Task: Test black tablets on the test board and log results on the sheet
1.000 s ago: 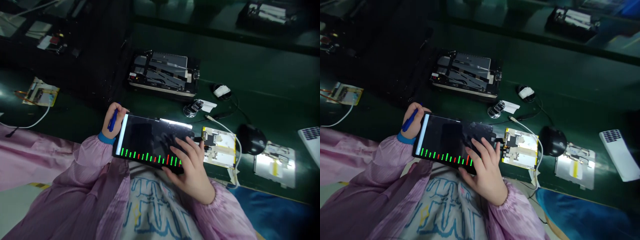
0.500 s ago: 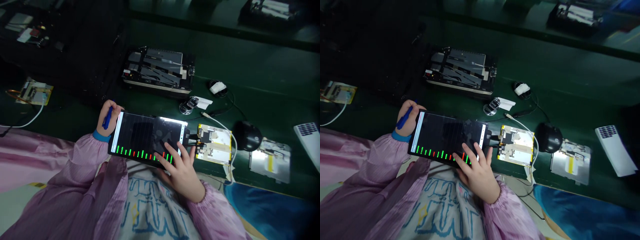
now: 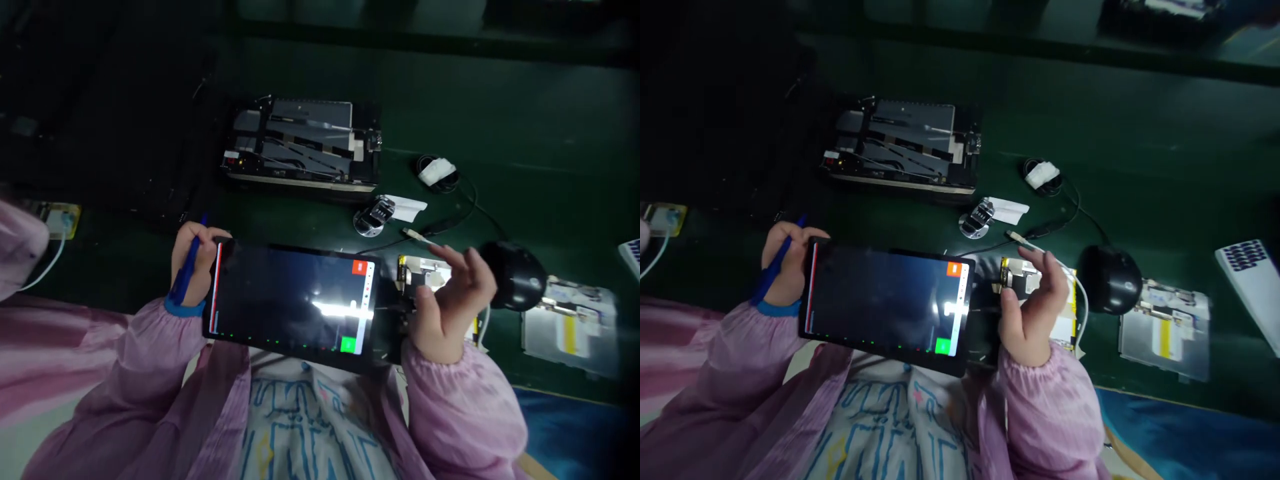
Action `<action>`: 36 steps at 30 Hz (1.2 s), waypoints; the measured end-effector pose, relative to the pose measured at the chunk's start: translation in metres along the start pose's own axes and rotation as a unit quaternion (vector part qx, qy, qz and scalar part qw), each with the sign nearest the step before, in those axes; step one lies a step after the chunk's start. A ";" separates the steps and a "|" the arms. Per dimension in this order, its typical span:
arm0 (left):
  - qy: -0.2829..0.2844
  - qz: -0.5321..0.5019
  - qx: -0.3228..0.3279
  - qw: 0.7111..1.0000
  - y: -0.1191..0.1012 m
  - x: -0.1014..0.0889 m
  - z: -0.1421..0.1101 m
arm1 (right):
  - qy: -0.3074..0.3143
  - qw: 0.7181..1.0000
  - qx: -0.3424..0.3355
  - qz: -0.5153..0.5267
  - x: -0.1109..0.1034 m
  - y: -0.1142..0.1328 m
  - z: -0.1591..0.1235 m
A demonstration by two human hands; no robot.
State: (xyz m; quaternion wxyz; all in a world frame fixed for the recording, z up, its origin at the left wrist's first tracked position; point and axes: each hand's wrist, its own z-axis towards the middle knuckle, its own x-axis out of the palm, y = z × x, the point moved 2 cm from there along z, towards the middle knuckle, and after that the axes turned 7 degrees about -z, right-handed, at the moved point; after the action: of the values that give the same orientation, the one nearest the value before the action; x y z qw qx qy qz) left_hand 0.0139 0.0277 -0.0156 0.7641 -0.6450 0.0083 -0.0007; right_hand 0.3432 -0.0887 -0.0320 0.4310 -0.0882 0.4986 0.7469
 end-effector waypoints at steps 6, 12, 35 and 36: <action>0.014 -0.076 0.058 0.995 -0.014 0.011 0.000 | -0.115 0.983 0.072 0.126 0.009 -0.003 0.002; 0.039 -0.101 0.054 0.993 -0.016 0.013 0.000 | -0.038 0.981 0.077 0.172 0.006 -0.001 0.000; 0.032 0.019 -0.018 0.999 0.006 -0.005 0.008 | -0.038 0.991 0.126 -0.017 -0.002 -0.012 0.005; 0.033 0.020 -0.017 0.999 0.006 -0.005 0.009 | -0.026 0.992 0.126 -0.017 -0.002 -0.012 0.004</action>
State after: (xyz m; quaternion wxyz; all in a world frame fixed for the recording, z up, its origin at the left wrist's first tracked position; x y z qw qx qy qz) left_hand 0.0090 0.0373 -0.0200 0.7525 -0.6569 0.0467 -0.0064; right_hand 0.3545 -0.0847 -0.0371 0.4643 -0.0218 0.5756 0.6728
